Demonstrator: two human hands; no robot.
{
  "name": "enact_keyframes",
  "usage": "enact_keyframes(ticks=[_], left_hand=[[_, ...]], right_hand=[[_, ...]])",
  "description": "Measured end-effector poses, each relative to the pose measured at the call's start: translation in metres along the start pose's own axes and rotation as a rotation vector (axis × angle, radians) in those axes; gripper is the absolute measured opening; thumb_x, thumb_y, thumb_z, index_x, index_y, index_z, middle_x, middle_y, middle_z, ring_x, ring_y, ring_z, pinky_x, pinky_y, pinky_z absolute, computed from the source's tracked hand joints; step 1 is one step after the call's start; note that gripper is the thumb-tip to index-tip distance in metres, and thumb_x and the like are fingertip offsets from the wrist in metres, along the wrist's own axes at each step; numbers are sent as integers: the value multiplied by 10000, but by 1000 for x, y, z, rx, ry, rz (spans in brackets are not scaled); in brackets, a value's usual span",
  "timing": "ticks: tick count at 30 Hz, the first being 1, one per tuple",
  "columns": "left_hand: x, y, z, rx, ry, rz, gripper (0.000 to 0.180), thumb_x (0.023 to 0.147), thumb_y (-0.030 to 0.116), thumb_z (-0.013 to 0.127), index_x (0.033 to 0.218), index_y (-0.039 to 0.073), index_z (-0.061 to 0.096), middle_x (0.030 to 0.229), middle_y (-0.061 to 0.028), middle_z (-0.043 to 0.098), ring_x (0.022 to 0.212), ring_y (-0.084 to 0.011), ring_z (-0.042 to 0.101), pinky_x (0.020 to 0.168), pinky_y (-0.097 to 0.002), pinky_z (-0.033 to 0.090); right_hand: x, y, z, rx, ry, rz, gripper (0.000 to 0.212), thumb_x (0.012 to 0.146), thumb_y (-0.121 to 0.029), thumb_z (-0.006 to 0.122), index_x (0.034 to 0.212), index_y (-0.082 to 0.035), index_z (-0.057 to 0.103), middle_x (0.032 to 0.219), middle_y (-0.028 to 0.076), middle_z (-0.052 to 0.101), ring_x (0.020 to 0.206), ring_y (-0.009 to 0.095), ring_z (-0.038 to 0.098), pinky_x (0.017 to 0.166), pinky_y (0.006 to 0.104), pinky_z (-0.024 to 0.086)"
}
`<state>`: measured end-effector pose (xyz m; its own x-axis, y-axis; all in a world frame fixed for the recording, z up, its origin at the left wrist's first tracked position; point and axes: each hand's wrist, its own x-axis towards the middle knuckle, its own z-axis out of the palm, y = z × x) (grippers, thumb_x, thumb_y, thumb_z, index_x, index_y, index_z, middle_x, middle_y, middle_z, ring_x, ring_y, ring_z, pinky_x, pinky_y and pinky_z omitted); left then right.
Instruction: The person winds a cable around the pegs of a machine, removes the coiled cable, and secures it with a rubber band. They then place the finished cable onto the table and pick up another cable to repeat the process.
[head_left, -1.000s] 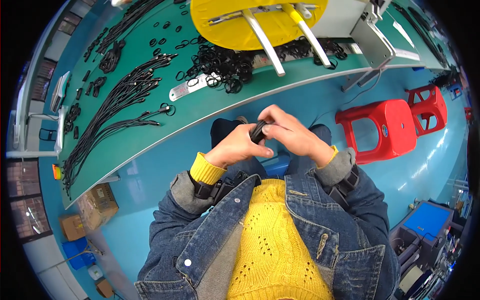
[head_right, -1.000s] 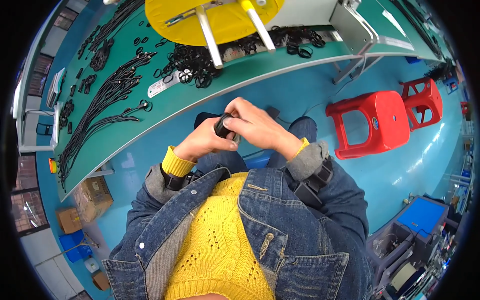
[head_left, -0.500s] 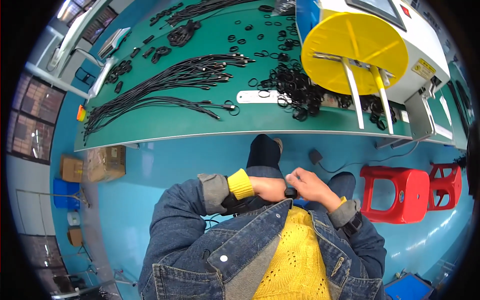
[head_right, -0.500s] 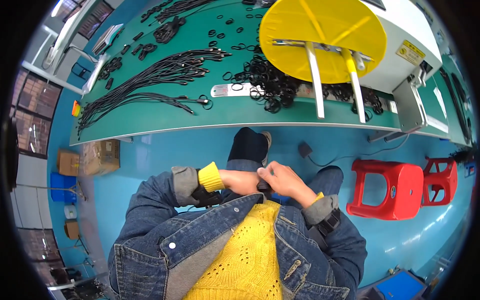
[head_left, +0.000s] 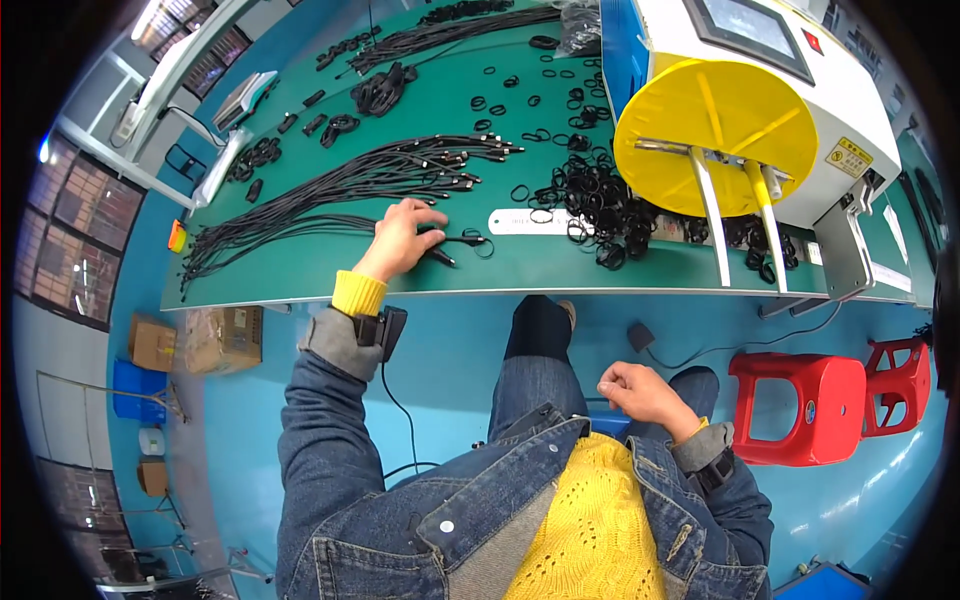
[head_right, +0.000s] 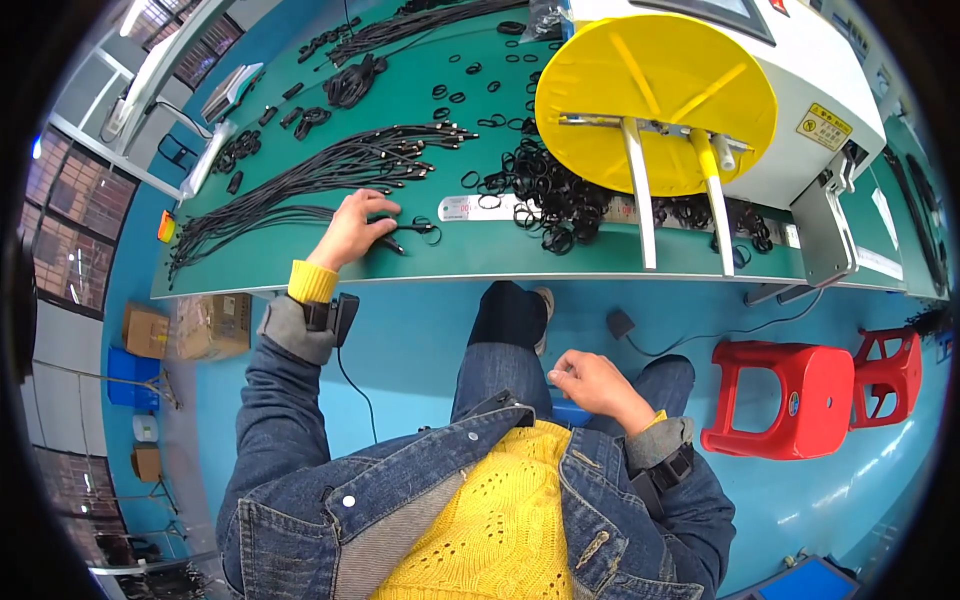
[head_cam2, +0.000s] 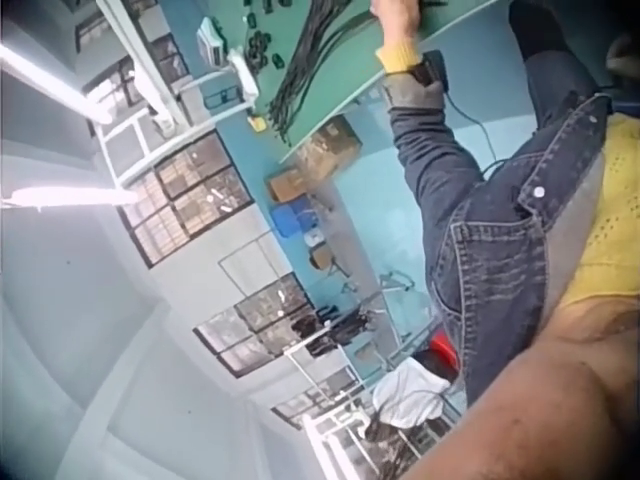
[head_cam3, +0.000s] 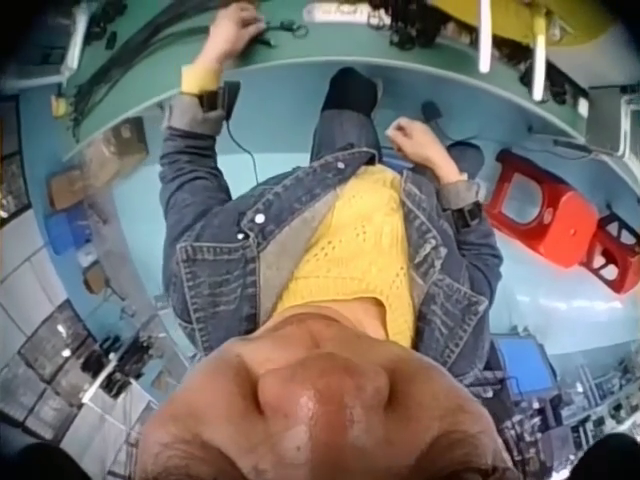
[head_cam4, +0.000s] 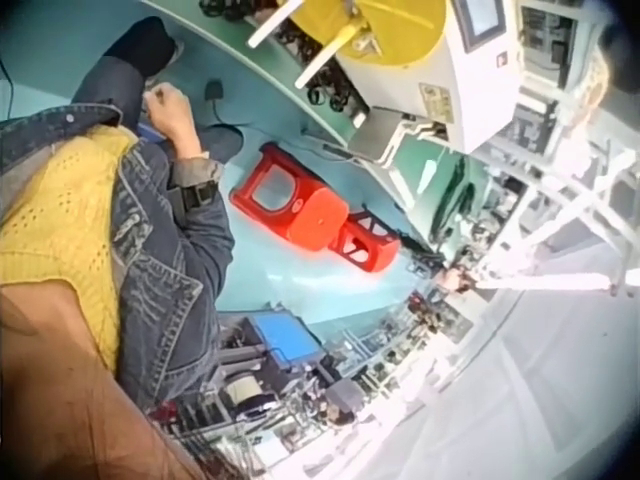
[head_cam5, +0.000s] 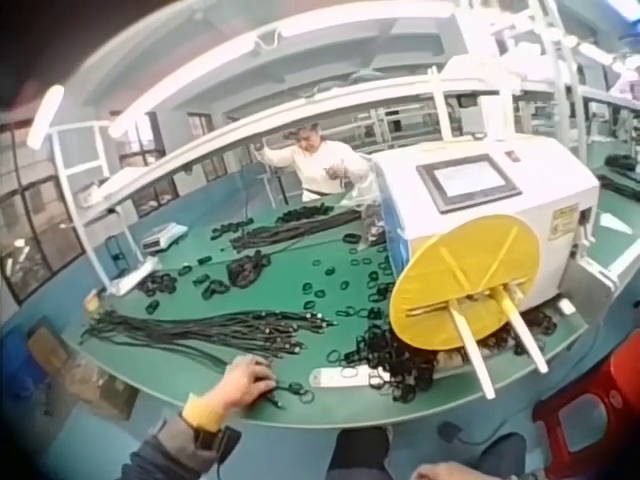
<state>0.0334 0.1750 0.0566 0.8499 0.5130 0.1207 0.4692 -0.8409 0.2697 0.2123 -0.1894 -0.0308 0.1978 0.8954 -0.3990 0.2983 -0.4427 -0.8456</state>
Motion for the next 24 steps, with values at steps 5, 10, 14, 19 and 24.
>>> enact_keyframes(ticks=[5, 10, 14, 19, 24], left_hand=[[-2, -1, 0, -55, 19, 87, 137, 763, 153, 649, 873, 74, 627, 1148, -121, 543, 1090, -301, 476, 928, -376, 387], [1, -2, 1, -50, 26, 206, 108, 771, 152, 636, 862, 98, 612, 1153, -108, 544, 1113, -304, 466, 934, -385, 377], [8, -8, 1, -42, 168, 294, 105, 794, 149, 629, 866, 75, 606, 1086, -95, 575, 1047, -269, 518, 882, -361, 411], [47, 5, -57, -647, 955, 99, 70, 872, 66, 571, 885, 3, 598, 832, -52, 627, 750, -117, 573, 665, -230, 461], [20, 147, -82, -87, 709, 838, 159, 723, 2, 597, 857, 69, 650, 784, -72, 649, 660, -211, 604, 572, -301, 485]], right_hand=[[-3, 1, -2, -37, 19, -40, 200, 845, -176, 568, 849, 23, 573, 659, 66, 601, 613, 138, 602, 560, 280, 464], [-6, 5, -1, -54, 45, -75, 192, 837, -167, 568, 852, 24, 575, 672, 69, 608, 607, 141, 600, 557, 277, 463], [-9, 5, -2, -44, 31, -50, 189, 835, -164, 566, 853, 24, 577, 665, 69, 603, 615, 139, 603, 563, 277, 466], [-15, 15, 0, -60, 122, -90, 161, 832, -138, 568, 865, 18, 582, 665, 69, 597, 579, 136, 573, 557, 272, 457], [-32, -37, -11, -19, 721, -385, 207, 795, -79, 630, 976, 20, 602, 822, 108, 617, 623, 156, 541, 559, 279, 451]])
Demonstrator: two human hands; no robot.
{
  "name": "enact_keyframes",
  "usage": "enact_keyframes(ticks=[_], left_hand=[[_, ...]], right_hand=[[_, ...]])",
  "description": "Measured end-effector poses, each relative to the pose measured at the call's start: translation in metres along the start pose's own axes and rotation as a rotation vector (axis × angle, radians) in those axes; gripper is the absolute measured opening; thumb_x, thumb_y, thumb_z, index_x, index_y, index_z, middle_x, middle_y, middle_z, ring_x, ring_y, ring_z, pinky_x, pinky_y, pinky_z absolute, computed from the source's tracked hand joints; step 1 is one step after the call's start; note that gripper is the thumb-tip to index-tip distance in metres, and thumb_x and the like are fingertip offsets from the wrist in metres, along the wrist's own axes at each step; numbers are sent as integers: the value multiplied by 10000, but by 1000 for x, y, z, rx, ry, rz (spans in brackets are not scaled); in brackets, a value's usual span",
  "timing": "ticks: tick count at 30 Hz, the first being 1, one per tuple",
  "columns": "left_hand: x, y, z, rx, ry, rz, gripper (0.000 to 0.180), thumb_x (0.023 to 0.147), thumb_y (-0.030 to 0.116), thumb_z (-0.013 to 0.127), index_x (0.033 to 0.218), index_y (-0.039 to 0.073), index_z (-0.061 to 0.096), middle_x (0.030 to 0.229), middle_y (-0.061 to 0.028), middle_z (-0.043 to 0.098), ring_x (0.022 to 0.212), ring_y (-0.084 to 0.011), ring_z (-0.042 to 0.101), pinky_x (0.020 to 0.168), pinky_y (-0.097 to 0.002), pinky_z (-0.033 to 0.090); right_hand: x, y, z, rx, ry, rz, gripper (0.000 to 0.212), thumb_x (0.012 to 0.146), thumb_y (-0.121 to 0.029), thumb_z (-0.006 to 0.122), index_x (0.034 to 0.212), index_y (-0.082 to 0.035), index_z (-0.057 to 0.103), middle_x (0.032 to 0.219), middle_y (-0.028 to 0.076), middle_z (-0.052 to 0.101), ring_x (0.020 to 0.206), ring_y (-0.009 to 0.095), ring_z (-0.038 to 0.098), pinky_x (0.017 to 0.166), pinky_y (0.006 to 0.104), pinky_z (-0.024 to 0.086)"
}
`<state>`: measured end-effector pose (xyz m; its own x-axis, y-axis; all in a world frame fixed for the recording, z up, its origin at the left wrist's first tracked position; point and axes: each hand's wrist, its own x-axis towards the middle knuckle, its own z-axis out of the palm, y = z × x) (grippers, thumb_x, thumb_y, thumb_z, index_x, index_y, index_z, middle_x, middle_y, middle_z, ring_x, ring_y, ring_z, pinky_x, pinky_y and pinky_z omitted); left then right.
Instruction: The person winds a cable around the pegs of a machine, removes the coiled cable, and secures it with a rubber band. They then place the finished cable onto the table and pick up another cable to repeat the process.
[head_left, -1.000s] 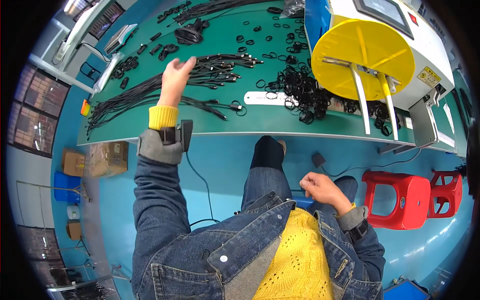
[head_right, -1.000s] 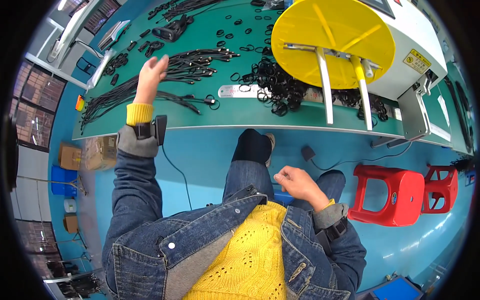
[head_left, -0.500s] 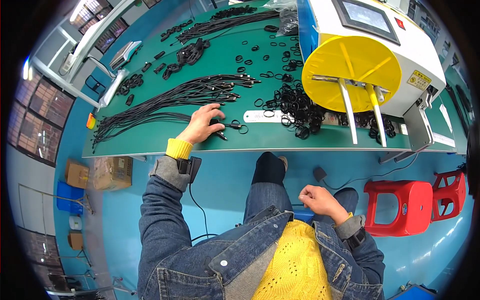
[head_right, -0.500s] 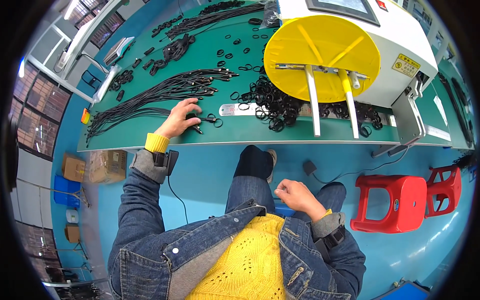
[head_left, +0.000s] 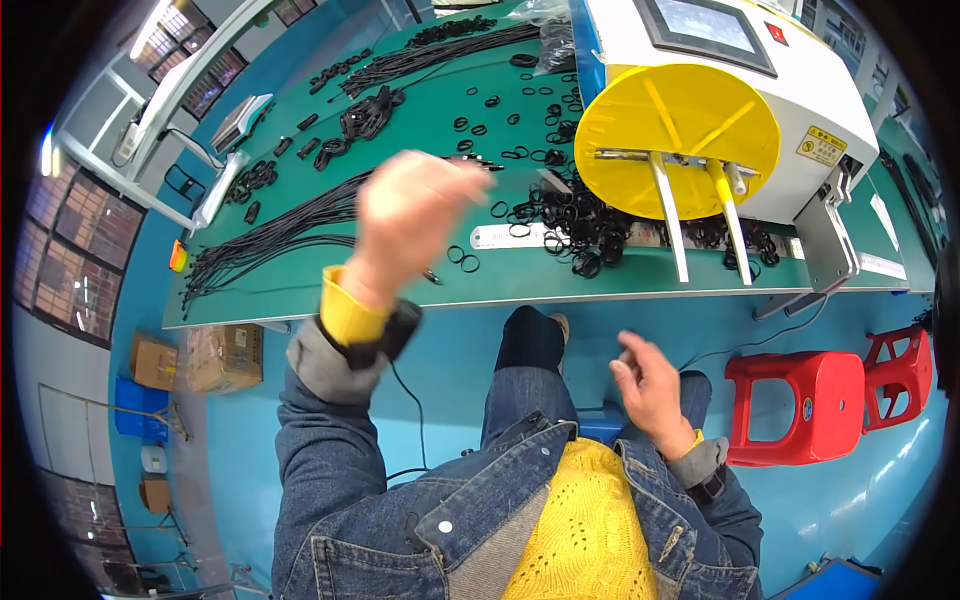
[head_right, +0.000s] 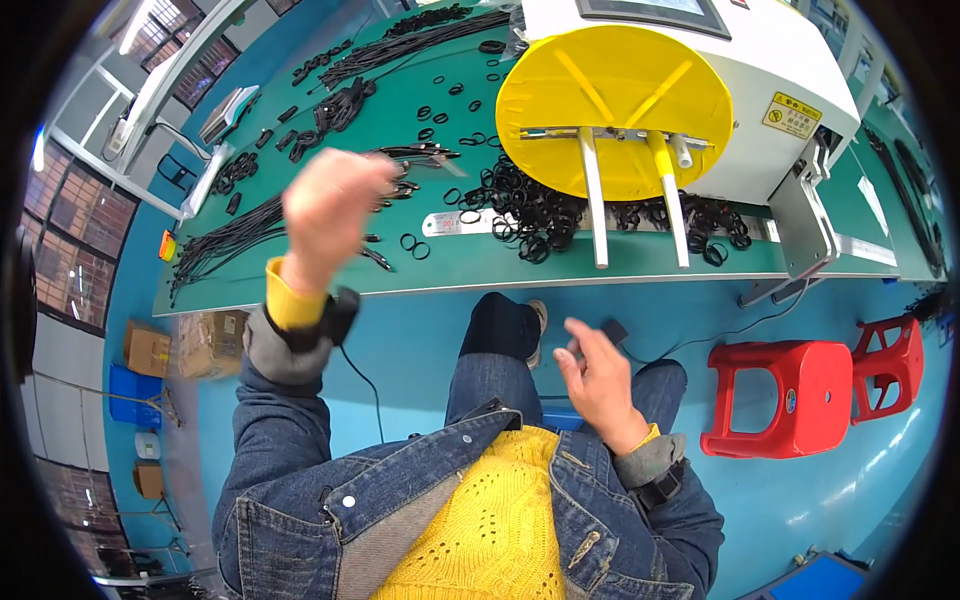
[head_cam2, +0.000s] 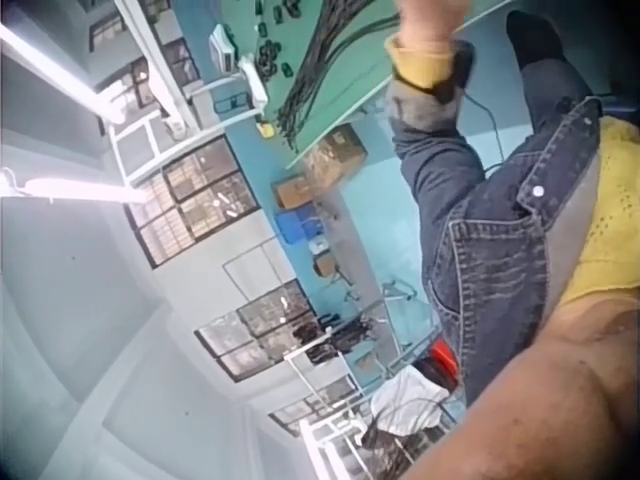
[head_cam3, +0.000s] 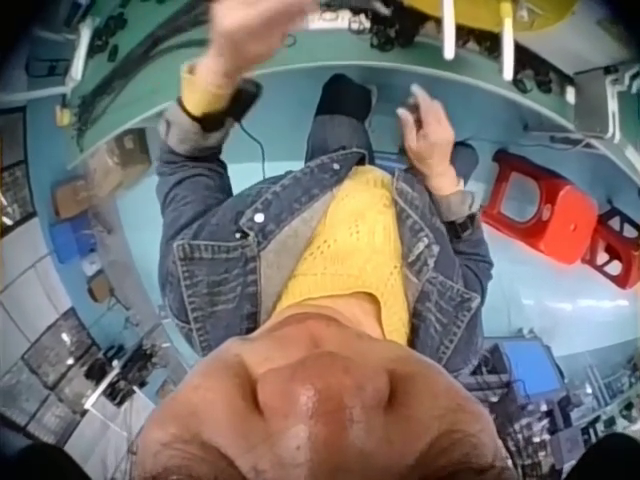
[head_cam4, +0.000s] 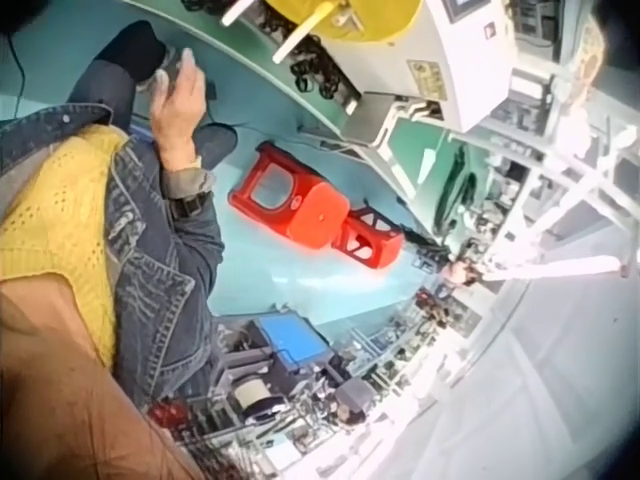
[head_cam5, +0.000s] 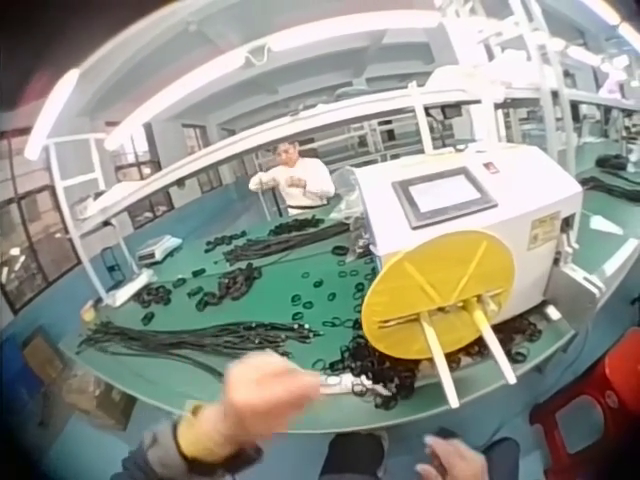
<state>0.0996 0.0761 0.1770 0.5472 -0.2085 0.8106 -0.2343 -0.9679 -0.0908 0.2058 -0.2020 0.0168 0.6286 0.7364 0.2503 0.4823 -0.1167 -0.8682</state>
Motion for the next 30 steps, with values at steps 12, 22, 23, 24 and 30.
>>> enact_keyframes(ticks=[12, 22, 23, 24, 30], left_hand=[[26, 126, 71, -756, -251, -330, 122, 738, 50, 683, 851, 33, 638, 660, -61, 553, 558, -174, 551, 484, -277, 436], [59, 97, 97, -653, -37, -504, 145, 752, -16, 662, 895, 4, 658, 702, -29, 554, 579, -84, 510, 517, -215, 410], [59, 93, 103, -616, -3, -575, 125, 757, -15, 662, 881, -3, 657, 700, -17, 545, 580, -70, 494, 523, -201, 398], [59, 90, 108, -646, -4, -557, 125, 757, -15, 662, 881, -3, 657, 700, -17, 545, 580, -70, 494, 523, -201, 398], [61, 80, 121, -709, 33, -724, 82, 762, 26, 666, 841, 6, 666, 675, -24, 518, 571, -85, 481, 518, -215, 393]], right_hand=[[18, -63, -78, -723, 361, -719, 322, 710, 7, 681, 1017, 61, 602, 948, 156, 600, 755, 276, 574, 642, 337, 489], [73, -54, -107, -597, 656, -622, 242, 741, 20, 660, 980, 13, 623, 852, 145, 612, 739, 277, 599, 637, 329, 496], [80, -48, -104, -558, 653, -584, 223, 760, 17, 652, 981, 5, 626, 849, 155, 621, 739, 278, 609, 637, 316, 494], [85, -44, -100, -586, 670, -573, 223, 760, 17, 652, 981, 5, 626, 849, 155, 621, 739, 278, 609, 637, 316, 494], [113, -29, -87, -393, 731, -501, 132, 780, -32, 639, 907, 1, 627, 765, 153, 621, 640, 293, 604, 580, 330, 487]])
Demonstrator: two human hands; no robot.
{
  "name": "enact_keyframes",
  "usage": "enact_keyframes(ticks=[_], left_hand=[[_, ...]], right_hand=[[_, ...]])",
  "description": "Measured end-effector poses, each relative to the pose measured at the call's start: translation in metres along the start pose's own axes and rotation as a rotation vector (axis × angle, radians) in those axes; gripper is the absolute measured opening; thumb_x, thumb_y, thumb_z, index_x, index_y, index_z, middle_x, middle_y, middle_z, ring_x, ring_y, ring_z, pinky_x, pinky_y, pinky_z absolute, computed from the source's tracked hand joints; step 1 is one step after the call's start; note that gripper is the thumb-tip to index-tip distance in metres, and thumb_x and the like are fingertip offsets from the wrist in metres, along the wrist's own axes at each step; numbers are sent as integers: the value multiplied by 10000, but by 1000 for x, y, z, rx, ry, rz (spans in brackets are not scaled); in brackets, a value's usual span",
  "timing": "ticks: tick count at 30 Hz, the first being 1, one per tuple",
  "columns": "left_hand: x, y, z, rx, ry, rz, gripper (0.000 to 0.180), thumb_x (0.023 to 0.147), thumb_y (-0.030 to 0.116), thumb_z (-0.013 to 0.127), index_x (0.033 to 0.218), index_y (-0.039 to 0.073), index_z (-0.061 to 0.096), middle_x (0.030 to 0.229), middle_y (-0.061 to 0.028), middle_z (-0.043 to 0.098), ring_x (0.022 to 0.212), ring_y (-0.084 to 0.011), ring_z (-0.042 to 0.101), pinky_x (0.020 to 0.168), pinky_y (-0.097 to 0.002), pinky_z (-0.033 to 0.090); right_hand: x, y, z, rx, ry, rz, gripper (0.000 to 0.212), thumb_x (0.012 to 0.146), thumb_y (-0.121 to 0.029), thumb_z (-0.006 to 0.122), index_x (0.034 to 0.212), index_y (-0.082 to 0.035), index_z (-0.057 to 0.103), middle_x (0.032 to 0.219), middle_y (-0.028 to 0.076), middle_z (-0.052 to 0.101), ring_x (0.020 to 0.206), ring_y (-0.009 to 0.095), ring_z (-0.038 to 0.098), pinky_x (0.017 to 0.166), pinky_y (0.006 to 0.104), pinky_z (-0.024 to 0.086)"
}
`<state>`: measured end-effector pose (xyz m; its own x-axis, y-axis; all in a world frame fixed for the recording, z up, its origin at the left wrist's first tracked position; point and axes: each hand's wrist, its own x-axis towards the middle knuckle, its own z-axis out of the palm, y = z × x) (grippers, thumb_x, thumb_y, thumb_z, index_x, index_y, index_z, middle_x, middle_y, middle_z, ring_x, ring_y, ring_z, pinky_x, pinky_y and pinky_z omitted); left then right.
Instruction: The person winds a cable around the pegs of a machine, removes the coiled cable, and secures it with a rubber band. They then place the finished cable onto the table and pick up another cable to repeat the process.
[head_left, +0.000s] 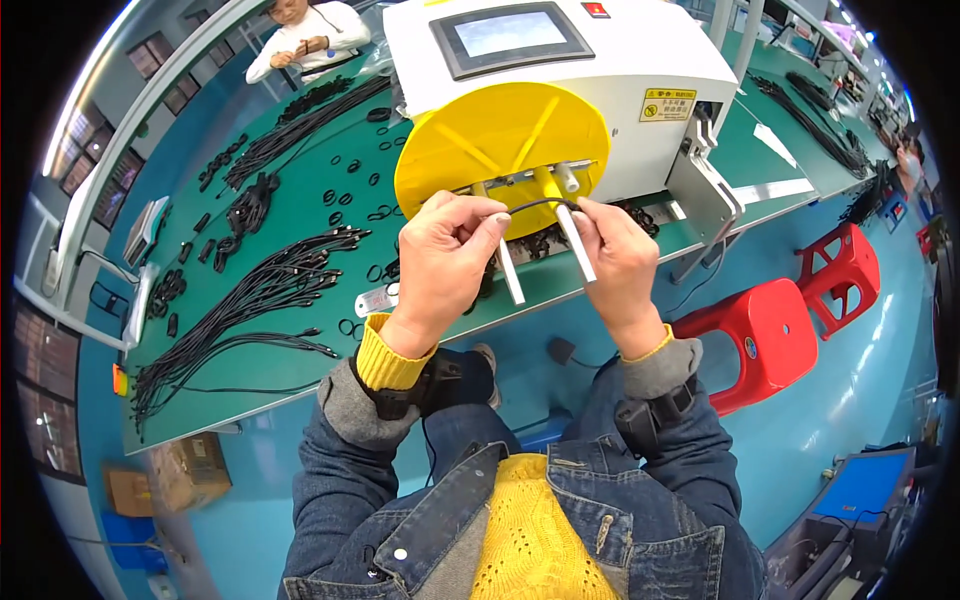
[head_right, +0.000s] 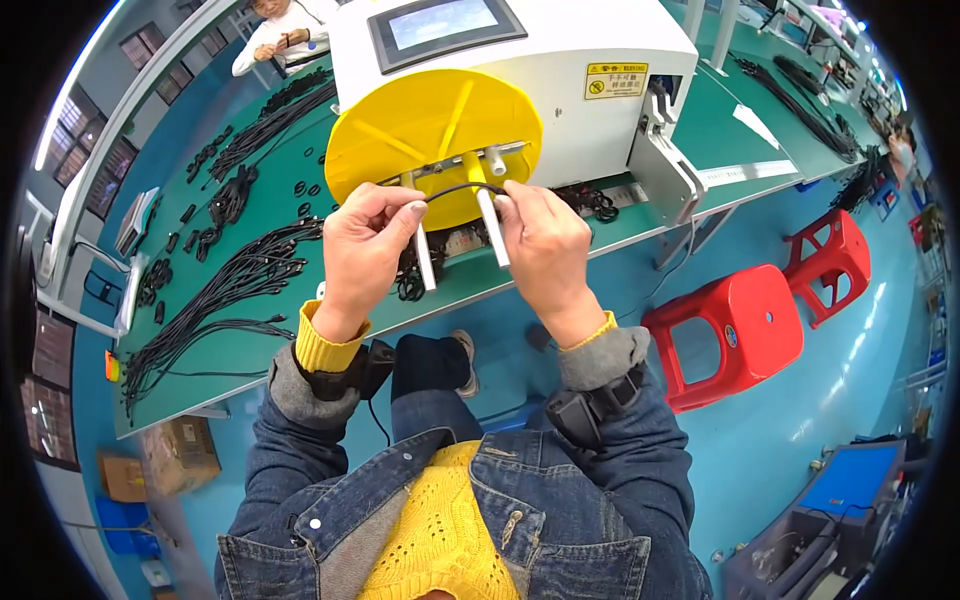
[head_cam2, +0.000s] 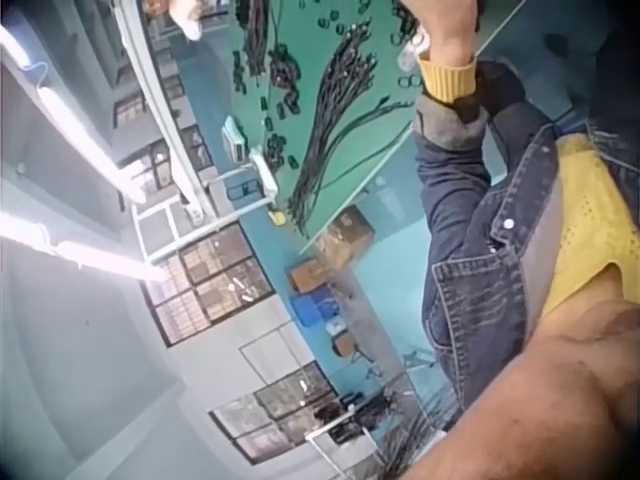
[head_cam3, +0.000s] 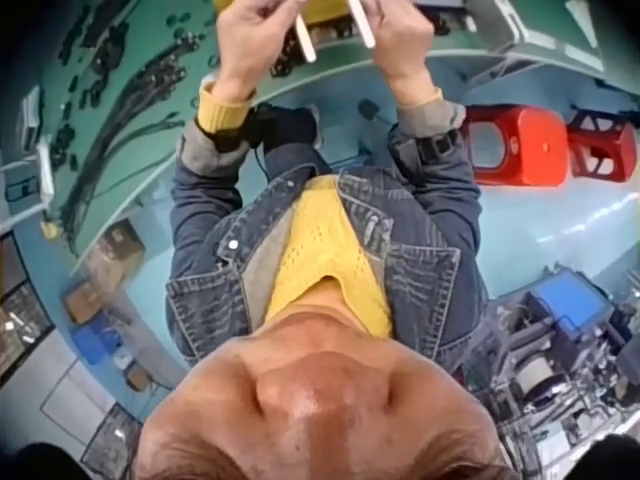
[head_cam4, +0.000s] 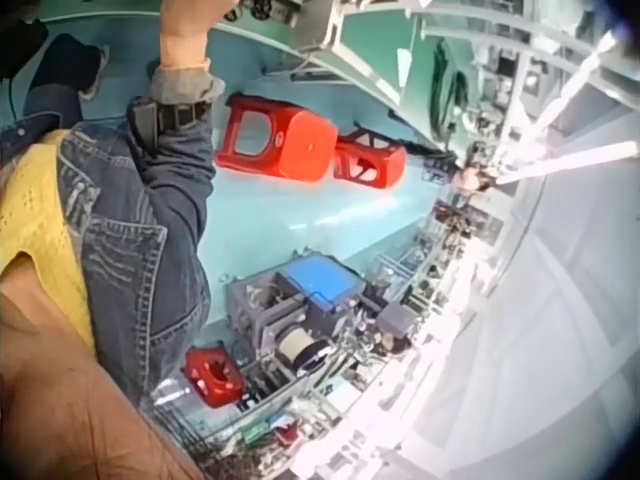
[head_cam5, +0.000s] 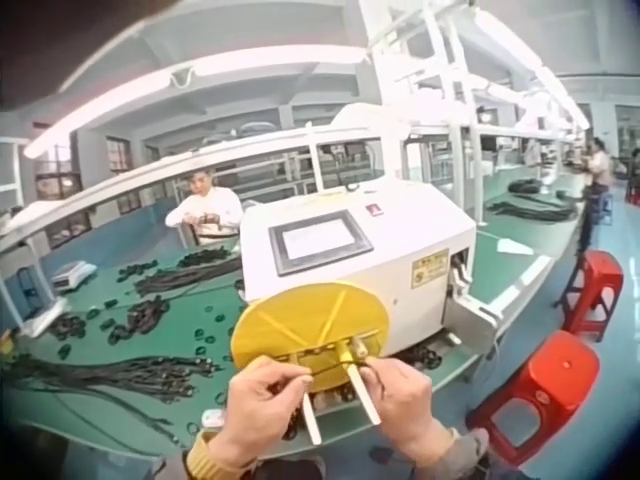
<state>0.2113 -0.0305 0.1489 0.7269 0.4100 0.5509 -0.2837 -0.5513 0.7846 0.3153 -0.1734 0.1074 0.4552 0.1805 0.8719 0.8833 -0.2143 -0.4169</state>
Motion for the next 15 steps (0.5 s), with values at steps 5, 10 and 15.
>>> enact_keyframes(ticks=[5, 10, 15], left_hand=[[18, -5, 6, 110, 20, 37, 82, 764, 40, 664, 840, 10, 673, 643, -28, 502, 552, -94, 478, 515, -226, 402], [6, -7, 0, 33, 52, 18, 103, 777, 44, 655, 871, 2, 670, 646, -42, 519, 558, -103, 481, 526, -227, 403], [-13, -17, -10, 20, 97, 42, 136, 800, 45, 640, 923, -9, 657, 653, -62, 541, 561, -114, 483, 521, -233, 398]], right_hand=[[7, 17, 23, -193, -134, 86, 91, 799, -86, 625, 850, -10, 625, 736, 159, 607, 628, 310, 594, 546, 341, 472], [-14, 21, 17, -72, -70, 145, 87, 810, -115, 598, 808, -32, 624, 706, 156, 595, 622, 322, 587, 535, 364, 464], [-68, 18, -18, -106, -283, 352, 122, 806, -155, 605, 774, -41, 630, 699, 146, 615, 633, 328, 599, 552, 386, 478]])
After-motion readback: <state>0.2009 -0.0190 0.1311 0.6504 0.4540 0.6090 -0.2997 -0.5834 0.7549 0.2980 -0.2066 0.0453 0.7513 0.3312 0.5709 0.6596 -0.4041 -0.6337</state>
